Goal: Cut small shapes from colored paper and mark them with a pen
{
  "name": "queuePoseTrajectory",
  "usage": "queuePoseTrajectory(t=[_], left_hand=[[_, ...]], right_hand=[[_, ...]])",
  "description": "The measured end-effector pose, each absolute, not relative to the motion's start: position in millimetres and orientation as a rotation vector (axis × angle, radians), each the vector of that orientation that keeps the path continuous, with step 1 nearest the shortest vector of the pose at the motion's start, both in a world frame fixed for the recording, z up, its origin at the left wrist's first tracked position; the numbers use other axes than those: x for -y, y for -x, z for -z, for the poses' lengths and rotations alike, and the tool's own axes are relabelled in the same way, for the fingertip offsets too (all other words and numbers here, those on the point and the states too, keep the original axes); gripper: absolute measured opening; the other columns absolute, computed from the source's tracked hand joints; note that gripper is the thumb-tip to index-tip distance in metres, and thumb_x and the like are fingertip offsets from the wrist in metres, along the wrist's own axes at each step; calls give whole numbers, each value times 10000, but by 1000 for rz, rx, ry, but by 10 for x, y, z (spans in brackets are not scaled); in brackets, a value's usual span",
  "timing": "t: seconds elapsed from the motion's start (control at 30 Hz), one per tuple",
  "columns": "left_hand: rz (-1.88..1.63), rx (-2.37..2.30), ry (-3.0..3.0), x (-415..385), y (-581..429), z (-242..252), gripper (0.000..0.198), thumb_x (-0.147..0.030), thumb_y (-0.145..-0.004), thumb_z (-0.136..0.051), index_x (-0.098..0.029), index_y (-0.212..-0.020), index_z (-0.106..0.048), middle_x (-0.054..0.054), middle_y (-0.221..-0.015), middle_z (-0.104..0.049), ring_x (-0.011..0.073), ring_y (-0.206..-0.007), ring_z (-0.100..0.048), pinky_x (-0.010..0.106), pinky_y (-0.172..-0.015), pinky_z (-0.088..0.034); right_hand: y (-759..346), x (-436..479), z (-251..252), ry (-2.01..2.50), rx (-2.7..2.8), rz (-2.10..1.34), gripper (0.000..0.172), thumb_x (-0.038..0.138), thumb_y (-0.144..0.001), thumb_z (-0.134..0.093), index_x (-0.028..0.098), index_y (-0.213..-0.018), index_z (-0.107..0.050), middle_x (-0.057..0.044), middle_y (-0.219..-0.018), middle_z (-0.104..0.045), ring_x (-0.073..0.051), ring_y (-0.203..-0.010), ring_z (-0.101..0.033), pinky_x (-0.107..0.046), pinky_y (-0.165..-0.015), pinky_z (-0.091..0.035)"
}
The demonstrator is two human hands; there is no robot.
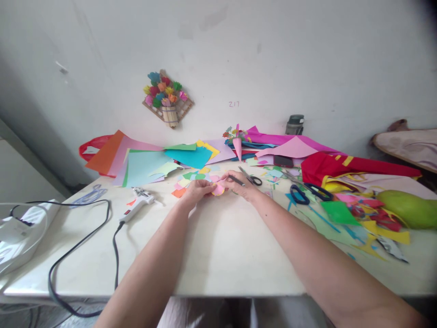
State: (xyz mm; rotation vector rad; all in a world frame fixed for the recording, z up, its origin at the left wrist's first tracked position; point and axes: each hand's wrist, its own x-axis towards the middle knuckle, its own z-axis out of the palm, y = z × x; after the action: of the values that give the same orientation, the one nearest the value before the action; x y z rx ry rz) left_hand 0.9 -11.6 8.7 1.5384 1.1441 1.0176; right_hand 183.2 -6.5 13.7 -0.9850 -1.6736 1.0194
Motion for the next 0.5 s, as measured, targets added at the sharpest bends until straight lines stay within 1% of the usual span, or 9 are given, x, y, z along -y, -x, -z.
queuePoseTrajectory(t=[0.13, 0.27, 0.4, 0.43, 0.5], left_hand=[[-1009, -1133, -1543, 108, -6, -77, 330, -453, -576, -732, -152, -570, -599, 12, -536, -586, 108, -495, -494, 226, -490, -352], [-994, -1120, -1479, 144, -20, -109, 346, -471, -561, -741, -159, -565, -593, 15, -538, -595, 121, -505, -526, 231, -506, -383], [-978, -1048, -1399, 177, -32, -141, 417, -576, -649, -634, -160, -619, -635, 44, -587, -631, 160, -562, -593, 259, -560, -434], [-976, -1040, -1397, 179, -33, -145, 429, -586, -658, -622, -159, -624, -640, 46, -587, -632, 161, -560, -597, 260, -558, -434], [-974, -1050, -1413, 177, -35, -148, 414, -570, -638, -653, -157, -618, -639, 38, -564, -626, 155, -539, -593, 250, -536, -419]], right_hand=[[-1805, 65, -123, 983, 1663, -1029, 200, 282, -619, -645, 170, -771, -583, 42, -616, -516, -105, -587, -494, -217, -546, -371], [-1776, 37, -107, 962, 1693, -1010, 198, 298, -606, -666, 175, -724, -565, 41, -600, -513, -105, -566, -487, -220, -536, -368], [-1755, -5, -86, 979, 1696, -995, 220, 318, -580, -692, 189, -693, -553, 42, -581, -519, -114, -557, -504, -224, -528, -374], [-1751, -15, -79, 988, 1696, -988, 222, 321, -577, -694, 190, -688, -554, 44, -570, -517, -115, -550, -505, -225, -524, -373], [-1748, -30, -66, 996, 1697, -972, 218, 322, -575, -692, 191, -685, -557, 45, -555, -514, -116, -534, -502, -228, -517, -370]])
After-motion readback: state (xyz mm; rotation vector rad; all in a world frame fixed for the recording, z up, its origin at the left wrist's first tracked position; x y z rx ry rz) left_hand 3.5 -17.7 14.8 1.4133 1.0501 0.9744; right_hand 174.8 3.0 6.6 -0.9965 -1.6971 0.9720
